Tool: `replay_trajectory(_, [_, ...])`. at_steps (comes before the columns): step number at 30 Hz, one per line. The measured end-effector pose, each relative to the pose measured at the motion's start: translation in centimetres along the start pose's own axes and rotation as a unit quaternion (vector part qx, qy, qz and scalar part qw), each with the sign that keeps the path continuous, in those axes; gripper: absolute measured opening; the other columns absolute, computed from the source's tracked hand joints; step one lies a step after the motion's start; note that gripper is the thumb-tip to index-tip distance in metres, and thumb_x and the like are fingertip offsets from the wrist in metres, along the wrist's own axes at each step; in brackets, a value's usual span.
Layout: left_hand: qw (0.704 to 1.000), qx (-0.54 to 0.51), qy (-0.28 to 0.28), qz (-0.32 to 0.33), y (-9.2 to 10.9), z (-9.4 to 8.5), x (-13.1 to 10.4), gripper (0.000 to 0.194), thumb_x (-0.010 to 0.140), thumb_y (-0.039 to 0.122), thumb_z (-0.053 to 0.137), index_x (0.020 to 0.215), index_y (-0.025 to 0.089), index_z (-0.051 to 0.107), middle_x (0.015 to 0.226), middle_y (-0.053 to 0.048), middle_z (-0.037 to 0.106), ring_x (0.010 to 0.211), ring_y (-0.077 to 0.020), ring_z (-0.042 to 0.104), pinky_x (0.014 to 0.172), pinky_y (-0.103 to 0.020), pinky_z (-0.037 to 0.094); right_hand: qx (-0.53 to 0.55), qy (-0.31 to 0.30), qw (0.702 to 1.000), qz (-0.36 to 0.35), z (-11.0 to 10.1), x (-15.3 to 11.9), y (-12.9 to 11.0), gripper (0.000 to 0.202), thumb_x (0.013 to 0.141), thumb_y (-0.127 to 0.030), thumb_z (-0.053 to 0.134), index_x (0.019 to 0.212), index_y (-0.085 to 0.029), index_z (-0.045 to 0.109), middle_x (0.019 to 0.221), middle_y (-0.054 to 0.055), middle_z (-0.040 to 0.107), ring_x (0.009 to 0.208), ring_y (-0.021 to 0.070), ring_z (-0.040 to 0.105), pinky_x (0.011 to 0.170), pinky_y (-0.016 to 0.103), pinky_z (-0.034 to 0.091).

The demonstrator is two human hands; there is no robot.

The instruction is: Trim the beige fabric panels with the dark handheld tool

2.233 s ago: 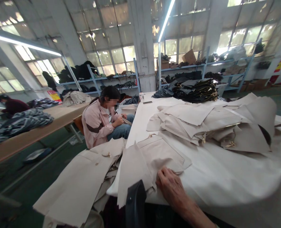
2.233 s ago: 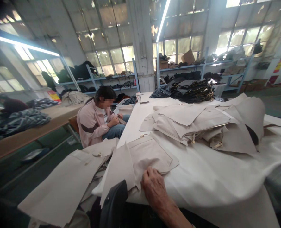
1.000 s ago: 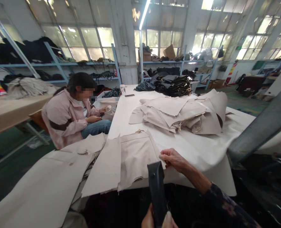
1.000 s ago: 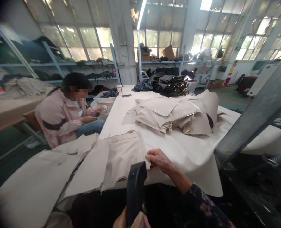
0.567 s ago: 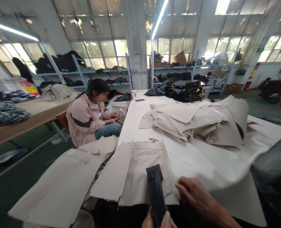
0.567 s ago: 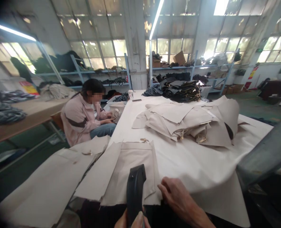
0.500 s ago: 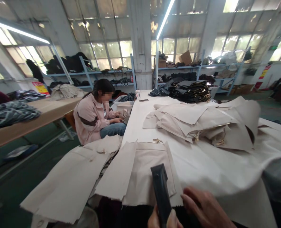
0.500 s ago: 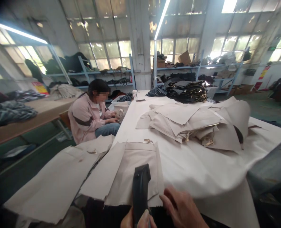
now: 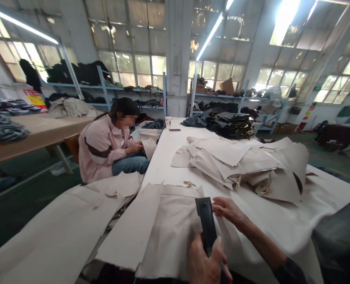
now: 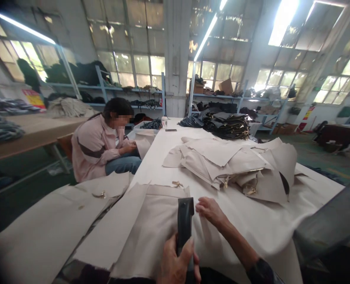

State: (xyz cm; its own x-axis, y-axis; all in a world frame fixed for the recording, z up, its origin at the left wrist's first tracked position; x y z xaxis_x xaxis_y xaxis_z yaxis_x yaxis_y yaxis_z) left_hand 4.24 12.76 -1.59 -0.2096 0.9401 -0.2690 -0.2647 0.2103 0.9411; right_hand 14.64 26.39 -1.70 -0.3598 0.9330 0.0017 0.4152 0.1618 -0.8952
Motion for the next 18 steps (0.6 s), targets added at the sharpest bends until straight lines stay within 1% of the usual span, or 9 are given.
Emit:
replay_trajectory(2, [1.000,-0.002,0.013,-0.003,0.1,-0.4,0.7,0.036,0.069,0.052,0.061,0.070,0.017,0.051,0.039,0.005,0.050,0.025,-0.0096,0.044,0.027,-0.018,0.036,0.061,-0.040,0.997,-0.001,1.0,2.5,0.6,0.035,0.069,-0.037,0.060,0.092,-0.012,0.065,0.076,0.006,0.069,0.069,0.0186,0.066,0.062,0.028,0.051])
replay_trajectory(3, [1.000,-0.005,0.021,-0.005,0.0,-0.8,0.9,0.036,0.068,0.052,0.061,0.068,0.017,0.051,0.038,0.004,0.050,0.025,-0.0100,0.044,0.028,-0.019,0.037,0.092,-0.059,0.994,-0.002,1.6,3.3,0.7,0.034,0.067,-0.034,0.062,0.091,-0.011,0.066,0.074,0.006,0.069,0.067,0.0178,0.065,0.061,0.027,0.050])
replay_trajectory(5, [0.999,-0.016,0.037,-0.017,-0.3,-1.7,1.1,0.037,0.067,0.053,0.061,0.065,0.018,0.051,0.035,0.004,0.048,0.025,-0.0107,0.045,0.028,-0.019,0.037,0.140,-0.082,0.987,-0.005,2.5,4.1,0.9,0.028,0.063,-0.028,0.064,0.084,-0.010,0.070,0.069,0.004,0.068,0.062,0.0169,0.062,0.059,0.027,0.048])
replay_trajectory(7, [0.998,-0.024,0.051,-0.032,-0.5,-2.5,1.0,0.039,0.067,0.055,0.061,0.059,0.019,0.050,0.031,0.004,0.047,0.025,-0.0108,0.044,0.028,-0.019,0.037,0.182,-0.090,0.979,-0.008,3.1,4.1,0.9,0.024,0.062,-0.025,0.064,0.081,-0.011,0.072,0.067,0.002,0.068,0.064,0.0178,0.061,0.061,0.028,0.048])
replay_trajectory(10, [0.998,-0.028,0.058,-0.029,-0.6,-3.1,0.8,0.043,0.068,0.057,0.062,0.054,0.018,0.050,0.029,0.002,0.047,0.024,-0.0093,0.043,0.029,-0.018,0.037,0.237,-0.098,0.966,-0.014,3.3,3.2,0.7,0.026,0.065,-0.023,0.063,0.087,-0.012,0.073,0.070,0.002,0.068,0.070,0.0193,0.062,0.068,0.030,0.048])
replay_trajectory(12, [0.998,-0.039,0.047,-0.017,-0.6,-2.9,0.9,0.044,0.068,0.058,0.062,0.054,0.017,0.050,0.030,0.002,0.047,0.024,-0.0087,0.042,0.028,-0.018,0.034,0.263,-0.106,0.959,-0.019,3.3,2.5,0.5,0.028,0.067,-0.023,0.063,0.091,-0.012,0.073,0.073,0.002,0.069,0.072,0.0192,0.062,0.069,0.030,0.047])
replay_trajectory(14, [0.998,-0.047,0.026,-0.019,-0.8,-2.3,1.3,0.044,0.069,0.058,0.060,0.055,0.017,0.050,0.029,0.003,0.046,0.024,-0.0088,0.041,0.027,-0.017,0.033,0.279,-0.111,0.954,-0.025,3.2,1.9,0.3,0.028,0.068,-0.023,0.063,0.093,-0.013,0.073,0.074,0.003,0.069,0.072,0.0192,0.061,0.070,0.030,0.046])
replay_trajectory(18, [0.998,-0.048,-0.021,-0.024,-1.2,-1.3,2.3,0.043,0.071,0.057,0.059,0.059,0.017,0.050,0.032,0.004,0.047,0.024,-0.0085,0.042,0.028,-0.018,0.034,0.315,-0.120,0.940,-0.042,3.2,1.2,0.0,0.026,0.069,-0.020,0.064,0.093,-0.013,0.073,0.078,0.003,0.069,0.076,0.0199,0.061,0.075,0.031,0.044])
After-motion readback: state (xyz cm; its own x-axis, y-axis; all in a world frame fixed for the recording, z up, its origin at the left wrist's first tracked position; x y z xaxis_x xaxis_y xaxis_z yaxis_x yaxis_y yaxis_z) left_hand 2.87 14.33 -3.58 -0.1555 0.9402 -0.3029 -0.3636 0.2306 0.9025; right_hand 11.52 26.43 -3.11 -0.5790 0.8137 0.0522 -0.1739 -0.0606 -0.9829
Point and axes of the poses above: each hand's wrist, its own x-axis towards the middle knuckle, its own z-axis out of the palm, y = z × x, the point moved 4 cm from there along x, towards the middle knuckle
